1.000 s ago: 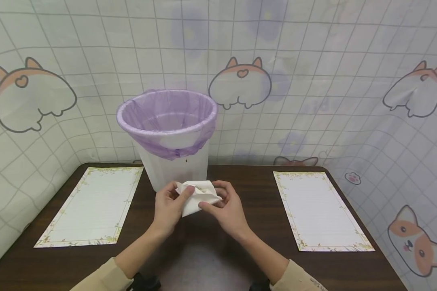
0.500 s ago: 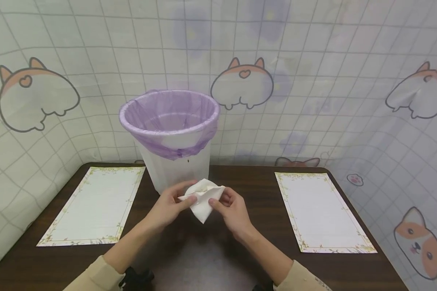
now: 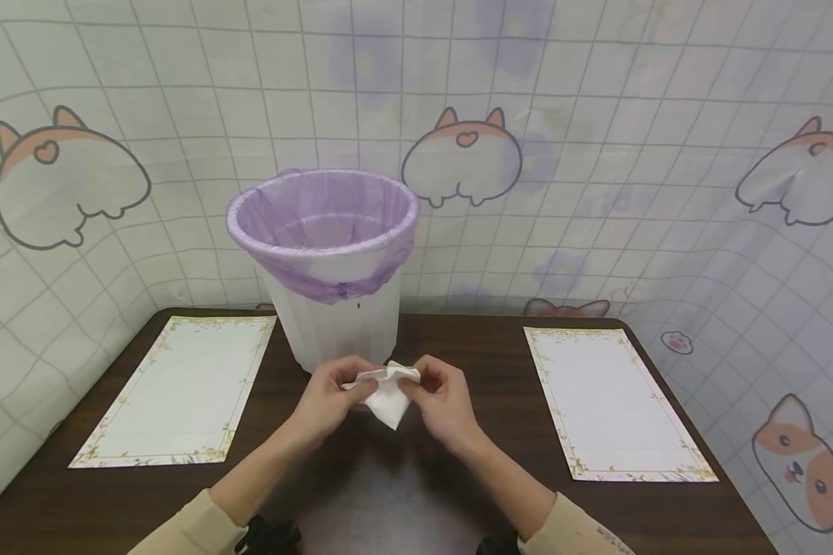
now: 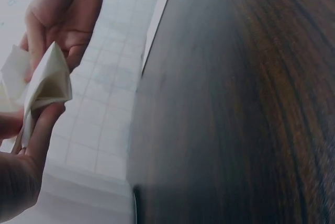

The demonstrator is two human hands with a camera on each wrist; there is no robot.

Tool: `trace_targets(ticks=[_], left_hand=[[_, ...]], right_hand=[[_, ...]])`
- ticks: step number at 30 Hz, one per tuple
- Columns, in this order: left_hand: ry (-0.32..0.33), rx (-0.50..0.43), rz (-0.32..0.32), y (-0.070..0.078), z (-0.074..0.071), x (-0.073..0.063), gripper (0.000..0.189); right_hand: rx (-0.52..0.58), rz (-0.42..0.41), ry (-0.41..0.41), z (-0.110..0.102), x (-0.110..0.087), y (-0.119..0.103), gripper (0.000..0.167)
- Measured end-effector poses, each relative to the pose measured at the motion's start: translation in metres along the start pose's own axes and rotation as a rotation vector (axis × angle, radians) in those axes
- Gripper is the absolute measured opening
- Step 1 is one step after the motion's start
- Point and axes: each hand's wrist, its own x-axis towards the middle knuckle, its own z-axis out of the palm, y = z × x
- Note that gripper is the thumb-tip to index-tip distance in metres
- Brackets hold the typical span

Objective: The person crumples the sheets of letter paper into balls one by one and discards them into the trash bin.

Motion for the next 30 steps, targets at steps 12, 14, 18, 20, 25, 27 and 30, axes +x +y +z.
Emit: trace_targets(ticks=[12,14,18,20,25,27,30], left_hand=[[0.088,0.169,0.203,0.012,-0.002,-0.001,0.017],[0.079,0.205,0.246,0.012,-0.002,-0.002,0.018],[0.081,0.272,0.365,0.01,0.0,-0.003,0.019],[0.083,0.299,0.431,0.009,0.0,-0.002,0.019],[0.091,0.354,0.567,0.007,0.003,-0.001,0.023],[0.095,0.368,0.578,0.006,0.003,-0.001,0.025],[0.096,0.38,0.552,0.006,0.003,-0.001,0.03]], right_hand=[[0.437,0.222,-0.403,-0.03,0.01,-0.004,0.031],[0.454,0.32,-0.441,-0.031,0.012,-0.004,0.035],[0.497,0.411,-0.523,-0.033,0.012,-0.001,0.031],[0.529,0.412,-0.567,-0.035,0.012,0.001,0.032],[0.526,0.385,-0.625,-0.036,0.011,0.003,0.043],[0.478,0.381,-0.62,-0.034,0.01,0.003,0.05],[0.376,0.371,-0.584,-0.03,0.008,0.003,0.054]])
